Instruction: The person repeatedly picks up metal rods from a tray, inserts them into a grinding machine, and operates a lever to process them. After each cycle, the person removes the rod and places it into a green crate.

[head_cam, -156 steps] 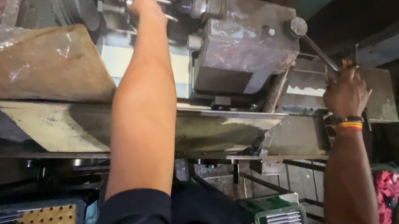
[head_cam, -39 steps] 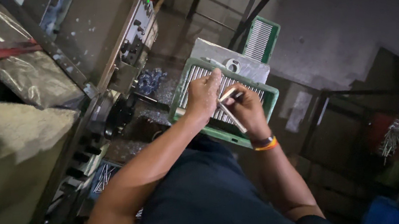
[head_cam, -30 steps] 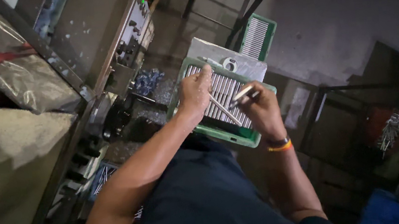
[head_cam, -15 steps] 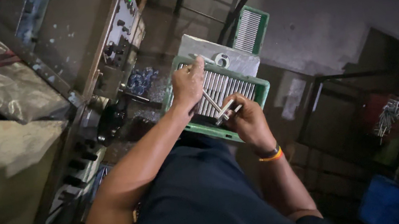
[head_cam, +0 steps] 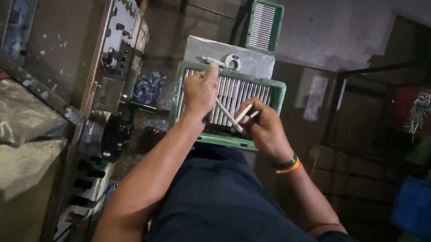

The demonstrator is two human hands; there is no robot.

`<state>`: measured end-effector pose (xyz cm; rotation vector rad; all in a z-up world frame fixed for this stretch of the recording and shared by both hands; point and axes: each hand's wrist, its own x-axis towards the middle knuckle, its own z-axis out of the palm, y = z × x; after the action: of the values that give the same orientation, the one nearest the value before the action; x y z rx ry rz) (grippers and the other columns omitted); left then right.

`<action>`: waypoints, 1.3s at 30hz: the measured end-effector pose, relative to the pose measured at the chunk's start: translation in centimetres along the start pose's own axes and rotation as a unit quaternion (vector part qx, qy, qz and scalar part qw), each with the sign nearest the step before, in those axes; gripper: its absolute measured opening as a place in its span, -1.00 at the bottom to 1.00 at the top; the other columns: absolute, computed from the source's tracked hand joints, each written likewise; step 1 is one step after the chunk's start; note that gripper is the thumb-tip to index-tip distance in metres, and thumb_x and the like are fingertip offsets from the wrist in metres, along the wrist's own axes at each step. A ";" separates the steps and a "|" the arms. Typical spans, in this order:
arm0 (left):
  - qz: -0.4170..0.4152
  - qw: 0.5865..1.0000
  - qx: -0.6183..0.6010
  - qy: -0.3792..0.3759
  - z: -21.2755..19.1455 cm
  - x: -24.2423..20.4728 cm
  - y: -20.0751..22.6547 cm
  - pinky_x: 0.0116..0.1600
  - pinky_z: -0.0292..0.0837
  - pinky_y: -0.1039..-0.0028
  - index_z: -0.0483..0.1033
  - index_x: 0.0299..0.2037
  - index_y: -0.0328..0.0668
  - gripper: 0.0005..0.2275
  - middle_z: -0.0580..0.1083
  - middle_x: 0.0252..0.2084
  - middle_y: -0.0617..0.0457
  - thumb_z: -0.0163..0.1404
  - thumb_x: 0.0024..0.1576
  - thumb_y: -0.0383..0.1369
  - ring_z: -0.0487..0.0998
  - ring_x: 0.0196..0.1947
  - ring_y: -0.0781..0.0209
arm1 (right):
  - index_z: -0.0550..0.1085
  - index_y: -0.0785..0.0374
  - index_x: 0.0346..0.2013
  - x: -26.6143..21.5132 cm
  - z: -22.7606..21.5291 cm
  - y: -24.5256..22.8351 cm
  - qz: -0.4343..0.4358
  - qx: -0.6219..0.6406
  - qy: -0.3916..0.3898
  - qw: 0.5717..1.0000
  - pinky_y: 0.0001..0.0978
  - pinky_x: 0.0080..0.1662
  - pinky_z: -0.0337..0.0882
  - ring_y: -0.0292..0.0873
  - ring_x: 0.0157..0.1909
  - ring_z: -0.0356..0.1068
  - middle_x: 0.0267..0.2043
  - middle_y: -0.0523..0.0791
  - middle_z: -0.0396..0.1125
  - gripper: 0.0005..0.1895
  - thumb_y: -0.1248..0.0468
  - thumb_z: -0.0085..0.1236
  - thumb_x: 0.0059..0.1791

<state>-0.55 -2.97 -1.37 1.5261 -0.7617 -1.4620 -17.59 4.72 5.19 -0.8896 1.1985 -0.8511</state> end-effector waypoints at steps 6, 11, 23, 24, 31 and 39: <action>0.002 0.998 -0.043 -0.038 0.0 0.3 0.0 -0.53 0.02 0.41 0.33 -0.71 -0.13 -0.52 0.26 -0.69 0.25 0.01 0.27 -0.13 0.18 -0.66 0.41 | 0.42 0.24 -0.20 -0.7 0.1 0.2 -0.016 -0.039 -0.001 0.999 -0.57 -0.36 0.26 -0.41 -0.38 0.23 -0.30 -0.22 0.31 -0.78 0.59 -0.10 0.04; -0.021 1.000 0.016 0.006 -1.8 -0.2 -0.6 -0.59 -0.02 0.45 0.27 -0.70 -0.13 -0.52 0.20 -0.70 0.23 0.05 0.26 -0.13 0.12 -0.70 0.41 | 0.45 0.29 -0.19 1.0 -4.8 0.2 -0.160 -0.295 0.295 0.895 -0.55 -0.32 0.35 -0.41 -0.34 0.36 -0.37 -0.18 0.41 -0.79 0.60 -0.02 0.00; -0.148 0.969 -0.182 -0.073 -2.7 -2.4 -1.2 -0.59 0.39 0.42 0.40 -0.53 -0.17 -0.70 0.32 -0.66 0.16 0.12 0.19 -0.23 0.37 -0.73 0.31 | 0.54 0.27 -0.07 6.7 -12.7 6.9 0.057 -0.446 0.346 0.824 -0.14 -0.04 0.46 0.06 -0.07 0.51 -0.13 0.04 0.51 -0.63 0.18 0.35 -0.10; -0.143 0.971 -0.177 -0.077 -2.7 -2.7 -1.1 -0.58 0.38 0.42 0.41 -0.52 -0.16 -0.71 0.33 -0.64 0.17 0.14 0.19 -0.24 0.34 -0.72 0.32 | 0.55 0.28 -0.09 6.5 -12.5 6.3 0.060 -0.461 0.347 0.814 -0.14 -0.04 0.46 0.05 -0.07 0.51 -0.12 0.04 0.50 -0.62 0.17 0.38 -0.12; 0.314 0.930 0.189 -0.005 -1.1 -6.0 2.0 -0.49 0.34 0.35 0.45 -0.51 -0.25 -0.74 0.39 -0.61 0.04 0.15 0.16 -0.29 0.46 -0.64 0.20 | 0.58 0.24 -0.06 3.4 -3.6 2.5 0.060 -0.074 0.076 0.993 -0.52 -0.36 0.24 -0.39 -0.40 0.20 -0.29 -0.20 0.43 -0.75 0.20 -0.01 0.14; 0.492 0.826 0.274 -0.009 -2.6 -6.5 5.0 -0.52 0.22 0.27 0.36 -0.60 -0.20 -0.65 0.31 -0.66 -0.02 0.17 0.21 -0.34 0.36 -0.66 0.10 | 0.37 0.14 -0.37 2.3 2.7 -1.5 0.271 0.193 -0.029 0.943 -0.54 -0.68 -0.06 -0.37 -0.75 -0.06 -0.66 -0.23 0.13 -0.67 0.01 -0.18 0.12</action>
<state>1.90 1.02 5.86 1.1467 -1.7568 -0.4739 -14.64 2.34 5.98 -0.2371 1.0963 -0.5721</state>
